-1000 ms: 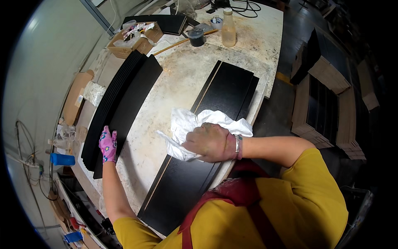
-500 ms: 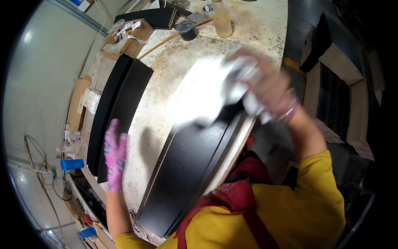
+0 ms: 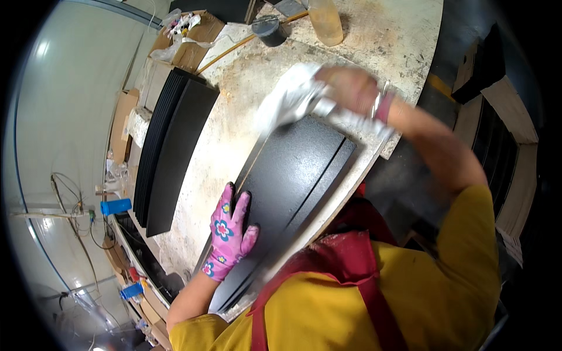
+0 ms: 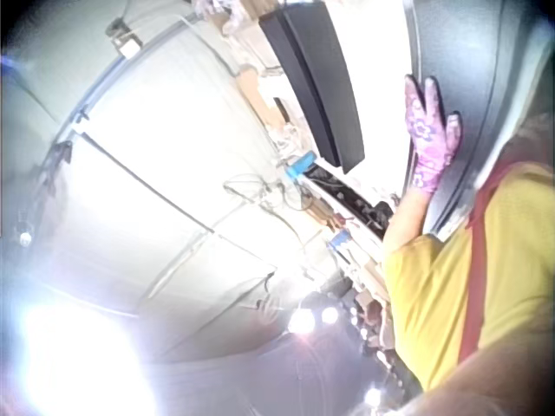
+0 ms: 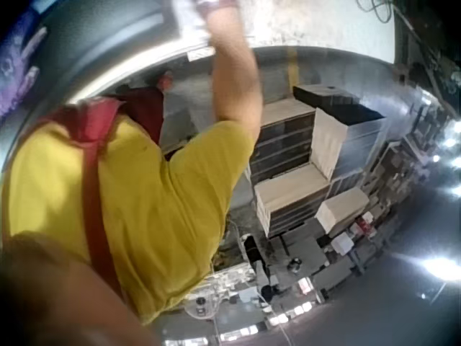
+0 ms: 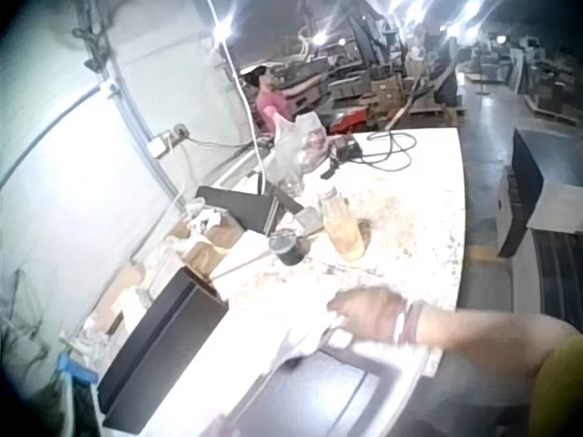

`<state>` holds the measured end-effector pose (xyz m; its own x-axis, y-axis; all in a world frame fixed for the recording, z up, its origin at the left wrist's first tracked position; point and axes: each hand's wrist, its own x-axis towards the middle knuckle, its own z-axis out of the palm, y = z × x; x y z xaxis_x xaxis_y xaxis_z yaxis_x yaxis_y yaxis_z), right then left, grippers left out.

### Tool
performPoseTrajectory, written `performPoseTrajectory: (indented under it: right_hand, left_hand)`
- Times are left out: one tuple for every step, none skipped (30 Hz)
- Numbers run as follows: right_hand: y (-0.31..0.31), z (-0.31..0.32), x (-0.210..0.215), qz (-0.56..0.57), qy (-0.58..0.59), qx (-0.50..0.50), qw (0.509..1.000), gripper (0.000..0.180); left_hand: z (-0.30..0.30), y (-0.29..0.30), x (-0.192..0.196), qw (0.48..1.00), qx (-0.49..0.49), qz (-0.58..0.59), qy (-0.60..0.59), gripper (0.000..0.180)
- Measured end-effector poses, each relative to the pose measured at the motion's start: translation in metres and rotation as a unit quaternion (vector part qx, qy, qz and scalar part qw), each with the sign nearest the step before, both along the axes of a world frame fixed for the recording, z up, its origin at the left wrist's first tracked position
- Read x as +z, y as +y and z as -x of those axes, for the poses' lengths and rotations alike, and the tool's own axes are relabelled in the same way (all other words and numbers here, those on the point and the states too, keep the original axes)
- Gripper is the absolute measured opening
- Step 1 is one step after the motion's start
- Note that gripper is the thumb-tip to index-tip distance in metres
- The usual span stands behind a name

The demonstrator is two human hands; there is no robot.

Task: The person wipes black rectangular furniture panels one by one with a white cloth, moving each finished panel from a stack on the workbench to another stack.

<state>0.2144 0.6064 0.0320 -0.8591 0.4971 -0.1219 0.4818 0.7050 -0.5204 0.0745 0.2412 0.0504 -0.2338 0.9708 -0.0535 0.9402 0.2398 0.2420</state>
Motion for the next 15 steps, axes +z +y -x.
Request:
performPoseTrajectory:
  right_hand:
    - [0.025,-0.011,-0.004,0.087,0.011,-0.08,0.993,0.032]
    - [0.052,-0.021,-0.021,-0.013,0.043,-0.104,0.994,0.037]
    - [0.061,-0.029,-0.022,-0.028,0.083,-0.138,0.987,0.045]
    - [0.068,-0.031,-0.013,0.064,0.135,-0.085,0.985,0.05]
    - [0.044,-0.027,0.015,0.212,0.136,-0.113,0.961,0.05]
    - [0.027,-0.023,0.027,0.217,0.137,-0.061,0.965,0.048]
    - [0.011,-0.019,0.04,0.222,0.139,-0.01,0.965,0.046]
    - [0.002,-0.014,0.031,0.136,0.125,0.104,0.977,0.043]
    - [-0.007,-0.009,0.022,0.037,0.128,0.215,0.967,0.039]
    - [-0.017,-0.001,0.012,-0.05,0.149,0.314,0.936,0.036]
    - [-0.015,0.006,-0.003,0.047,0.126,0.208,0.969,0.037]
    - [0.004,0.01,-0.011,0.109,0.068,0.13,0.983,0.041]
    - [0.021,0.015,-0.016,0.165,0.012,0.045,0.985,0.045]
    - [0.047,0.014,-0.015,0.184,-0.074,-0.012,0.98,0.051]
    - [0.07,0.007,-0.044,0.099,-0.017,-0.06,0.993,0.057]
  left_hand:
    - [0.001,0.0,-0.002,1.0,0.0,-0.001,0.003,0.07]
    - [0.002,0.005,0.001,1.0,-0.001,-0.003,0.011,0.07]
    - [0.003,0.008,0.002,1.0,-0.007,-0.005,0.018,0.07]
    - [0.0,0.003,0.001,1.0,-0.006,0.004,0.018,0.069]
    - [0.0,-0.001,-0.002,1.0,0.002,0.011,0.007,0.069]
    - [0.002,0.001,-0.002,1.0,0.003,0.01,0.004,0.069]
    - [0.003,-0.001,-0.004,1.0,0.004,0.006,0.006,0.068]
    - [0.002,0.001,-0.003,1.0,0.008,0.008,0.008,0.068]
    - [0.001,0.002,-0.001,1.0,0.009,0.015,0.01,0.068]
    - [0.001,0.002,0.0,1.0,0.013,0.02,0.012,0.068]
    - [0.001,0.001,-0.001,1.0,0.01,0.013,0.008,0.069]
    - [0.0,0.002,0.002,1.0,0.012,0.016,0.011,0.069]
    - [0.0,0.003,0.001,1.0,0.016,0.015,0.008,0.068]
    - [0.0,0.0,0.001,1.0,0.017,0.014,0.004,0.068]
    - [-0.001,0.003,0.003,1.0,0.023,0.014,0.002,0.067]
